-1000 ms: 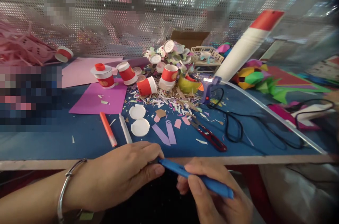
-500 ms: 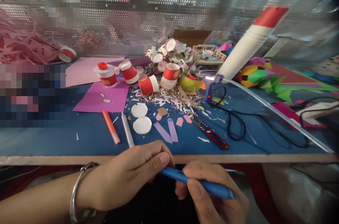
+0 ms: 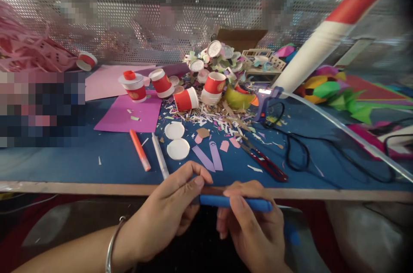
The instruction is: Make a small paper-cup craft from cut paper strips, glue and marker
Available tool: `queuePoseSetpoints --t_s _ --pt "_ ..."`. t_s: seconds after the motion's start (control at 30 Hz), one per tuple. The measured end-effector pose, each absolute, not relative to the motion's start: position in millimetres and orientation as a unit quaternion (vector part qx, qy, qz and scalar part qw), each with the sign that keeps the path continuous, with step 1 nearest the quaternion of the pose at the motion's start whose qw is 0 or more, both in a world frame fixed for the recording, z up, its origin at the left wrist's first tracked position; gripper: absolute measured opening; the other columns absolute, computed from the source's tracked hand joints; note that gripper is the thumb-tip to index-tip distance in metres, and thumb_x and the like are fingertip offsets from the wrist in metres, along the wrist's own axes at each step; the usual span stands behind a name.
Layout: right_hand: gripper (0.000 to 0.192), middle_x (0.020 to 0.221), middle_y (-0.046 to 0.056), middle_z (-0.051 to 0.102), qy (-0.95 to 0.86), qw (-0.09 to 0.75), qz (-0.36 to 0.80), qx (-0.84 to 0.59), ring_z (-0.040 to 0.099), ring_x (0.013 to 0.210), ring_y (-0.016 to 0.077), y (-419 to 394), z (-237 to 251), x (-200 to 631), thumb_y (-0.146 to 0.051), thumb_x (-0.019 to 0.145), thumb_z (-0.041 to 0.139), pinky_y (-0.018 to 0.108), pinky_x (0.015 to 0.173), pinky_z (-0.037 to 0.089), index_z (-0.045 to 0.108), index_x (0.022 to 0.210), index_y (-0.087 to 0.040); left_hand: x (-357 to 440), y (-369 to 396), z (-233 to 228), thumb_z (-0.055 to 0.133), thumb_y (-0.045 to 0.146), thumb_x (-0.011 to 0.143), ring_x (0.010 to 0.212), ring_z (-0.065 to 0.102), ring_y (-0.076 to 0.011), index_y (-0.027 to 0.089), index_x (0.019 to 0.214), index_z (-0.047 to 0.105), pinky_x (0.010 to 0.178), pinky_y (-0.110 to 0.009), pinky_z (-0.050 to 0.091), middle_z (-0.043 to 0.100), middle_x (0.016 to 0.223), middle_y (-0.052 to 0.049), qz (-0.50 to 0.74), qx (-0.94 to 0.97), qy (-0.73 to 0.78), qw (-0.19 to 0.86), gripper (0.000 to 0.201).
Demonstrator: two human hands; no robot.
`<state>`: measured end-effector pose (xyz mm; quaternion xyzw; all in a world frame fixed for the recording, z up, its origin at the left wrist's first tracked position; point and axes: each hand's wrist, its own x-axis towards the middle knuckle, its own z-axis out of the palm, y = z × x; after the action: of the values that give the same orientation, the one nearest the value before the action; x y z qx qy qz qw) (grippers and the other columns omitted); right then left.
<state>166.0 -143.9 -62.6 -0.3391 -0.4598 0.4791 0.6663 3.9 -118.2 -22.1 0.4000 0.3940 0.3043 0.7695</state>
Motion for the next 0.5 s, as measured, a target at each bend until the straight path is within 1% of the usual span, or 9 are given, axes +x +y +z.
queuePoseSetpoints --t_s 0.07,0.17,0.23,0.3,0.37,0.43,0.5 --pt "0.010 0.070 -0.004 0.064 -0.454 0.672 0.480 -0.335 0.063 0.042 0.0086 -144 -61 164 -0.019 0.097 0.062 0.014 0.032 0.050 0.071 0.098 -0.022 6 -123 -23 0.038 0.046 0.109 0.046 0.023 -0.0081 0.025 0.108 0.048 0.042 -0.017 0.021 0.028 0.057 0.010 0.349 0.473 0.417 0.693 0.023" --pt "0.013 0.068 -0.004 0.063 -0.461 0.666 0.491 -0.322 0.061 0.042 0.0085 -146 -59 165 -0.020 0.099 0.059 0.014 0.033 0.051 0.071 0.100 -0.024 8 -132 -25 0.034 0.036 0.111 0.057 0.044 -0.0087 0.026 0.111 0.049 0.055 -0.018 0.039 0.047 0.066 0.006 0.393 0.613 0.421 0.541 0.018" --pt "0.015 0.064 -0.004 0.062 -0.460 0.659 0.503 -0.316 0.061 0.041 0.0085 -146 -59 167 -0.022 0.100 0.057 0.014 0.034 0.050 0.072 0.098 -0.024 7 -134 -26 0.032 0.026 0.111 0.064 0.055 -0.0091 0.027 0.114 0.047 0.062 -0.020 0.045 0.060 0.075 0.005 0.395 0.687 0.394 0.466 0.015" --pt "0.016 0.064 -0.004 0.063 -0.452 0.647 0.526 -0.317 0.060 0.041 0.0083 -145 -60 169 -0.024 0.100 0.057 0.014 0.034 0.049 0.071 0.094 -0.023 3 -133 -26 0.031 0.020 0.110 0.069 0.062 -0.0090 0.027 0.115 0.046 0.066 -0.020 0.048 0.066 0.080 0.004 0.386 0.726 0.369 0.434 0.017" --pt "0.014 0.067 -0.003 0.066 -0.451 0.624 0.551 -0.322 0.062 0.042 0.0083 -144 -60 170 -0.025 0.100 0.058 0.014 0.035 0.050 0.070 0.093 -0.024 -2 -131 -25 0.033 0.019 0.109 0.075 0.067 -0.0090 0.026 0.117 0.046 0.070 -0.019 0.051 0.070 0.086 0.003 0.360 0.747 0.353 0.433 0.016" --pt "0.010 0.068 -0.004 0.066 -0.473 0.585 0.565 -0.340 0.064 0.045 0.0087 -142 -59 172 -0.025 0.098 0.061 0.015 0.039 0.052 0.069 0.093 -0.023 -9 -128 -21 0.041 0.021 0.107 0.084 0.071 -0.0093 0.025 0.122 0.047 0.075 -0.019 0.053 0.073 0.096 0.002 0.315 0.774 0.346 0.427 0.016" --pt "0.006 0.066 -0.004 0.064 -0.513 0.538 0.562 -0.363 0.065 0.047 0.0093 -138 -54 171 -0.025 0.096 0.064 0.016 0.042 0.054 0.068 0.092 -0.022 -16 -125 -17 0.047 0.022 0.105 0.095 0.073 -0.0112 0.024 0.126 0.049 0.082 -0.020 0.054 0.073 0.110 0.000 0.267 0.806 0.352 0.393 0.021"
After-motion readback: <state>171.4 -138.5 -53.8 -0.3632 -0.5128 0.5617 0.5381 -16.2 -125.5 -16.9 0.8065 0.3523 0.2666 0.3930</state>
